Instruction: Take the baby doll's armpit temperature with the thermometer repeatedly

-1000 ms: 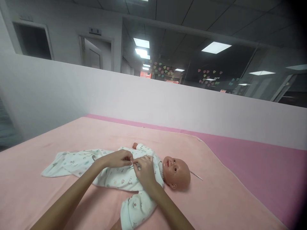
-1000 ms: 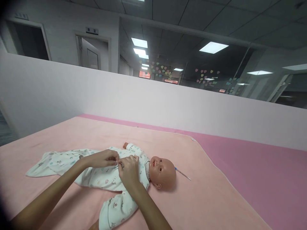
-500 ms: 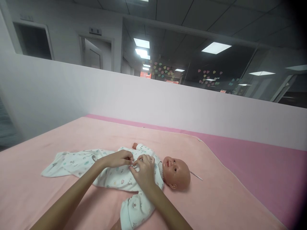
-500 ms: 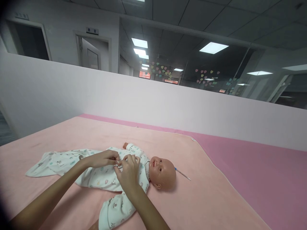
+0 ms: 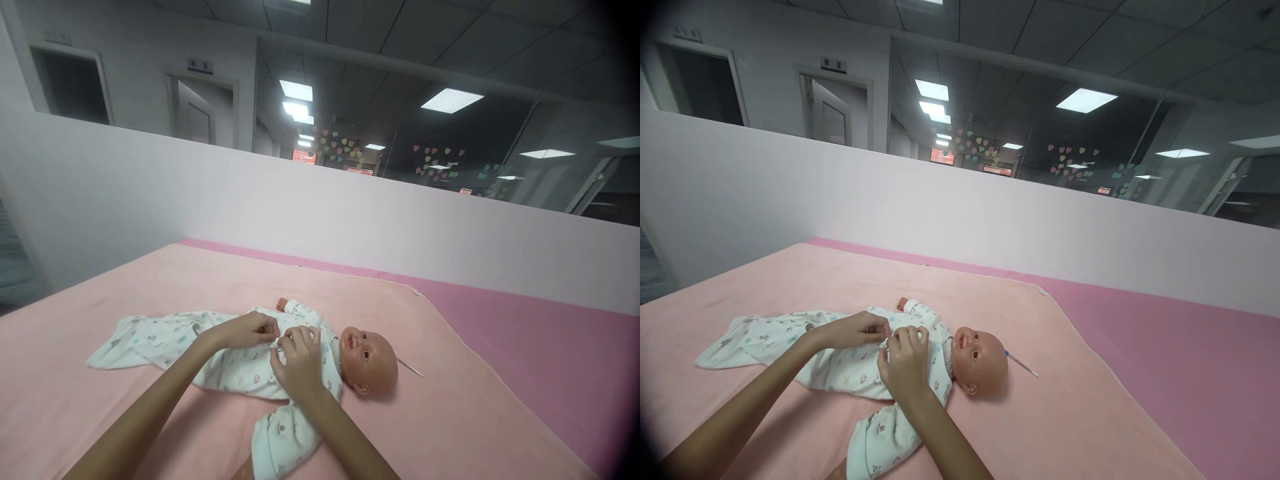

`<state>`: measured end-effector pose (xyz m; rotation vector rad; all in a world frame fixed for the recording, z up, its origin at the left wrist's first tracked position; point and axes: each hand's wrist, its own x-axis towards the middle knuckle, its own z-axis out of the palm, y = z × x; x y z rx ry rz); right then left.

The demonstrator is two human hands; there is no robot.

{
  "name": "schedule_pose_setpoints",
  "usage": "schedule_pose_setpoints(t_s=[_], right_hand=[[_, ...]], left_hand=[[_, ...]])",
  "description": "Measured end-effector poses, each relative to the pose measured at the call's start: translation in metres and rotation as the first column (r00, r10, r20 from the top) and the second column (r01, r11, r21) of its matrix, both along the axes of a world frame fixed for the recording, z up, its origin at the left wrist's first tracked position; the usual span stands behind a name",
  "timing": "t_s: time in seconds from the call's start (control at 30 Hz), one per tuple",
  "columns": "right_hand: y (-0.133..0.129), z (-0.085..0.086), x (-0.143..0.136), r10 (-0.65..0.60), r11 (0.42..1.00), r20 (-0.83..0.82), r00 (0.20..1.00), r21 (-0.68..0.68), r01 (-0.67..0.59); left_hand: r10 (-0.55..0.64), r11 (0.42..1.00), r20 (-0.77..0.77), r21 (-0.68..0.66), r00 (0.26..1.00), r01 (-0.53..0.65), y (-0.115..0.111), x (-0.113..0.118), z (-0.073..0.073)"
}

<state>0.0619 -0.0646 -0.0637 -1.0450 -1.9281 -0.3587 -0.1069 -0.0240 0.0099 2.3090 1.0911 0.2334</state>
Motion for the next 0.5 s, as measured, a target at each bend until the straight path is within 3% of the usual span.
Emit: schedule_pose_setpoints(t_s=[0.13, 0.27, 0.37, 0.5], right_hand=[[0.000, -0.002, -0.001, -0.026, 0.999, 0.009, 1.000, 0.022, 0.026], [0.002, 0.008, 0.004, -0.006, 0.999, -0.010, 1.000, -0.051, 0.006], [0.005, 0.029, 0.021, -0.031, 0.992, -0.056, 0.998, -0.121, 0.024], [0.003, 0.067, 0.059, -0.154, 0.968, -0.262, 0.953, -0.231, 0.093]], left_hand=[[0.006, 1.000, -0.008, -0.001, 1.000, -0.006, -0.002, -0.001, 0.004], [-0.006, 1.000, 0.007, -0.013, 1.000, 0.006, -0.004, -0.004, 0.009], [0.066, 0.998, -0.029, 0.026, 0.997, -0.065, -0.001, -0.010, 0.008], [0.159, 0.987, -0.083, 0.042, 0.984, -0.156, 0.007, -0.019, 0.003]])
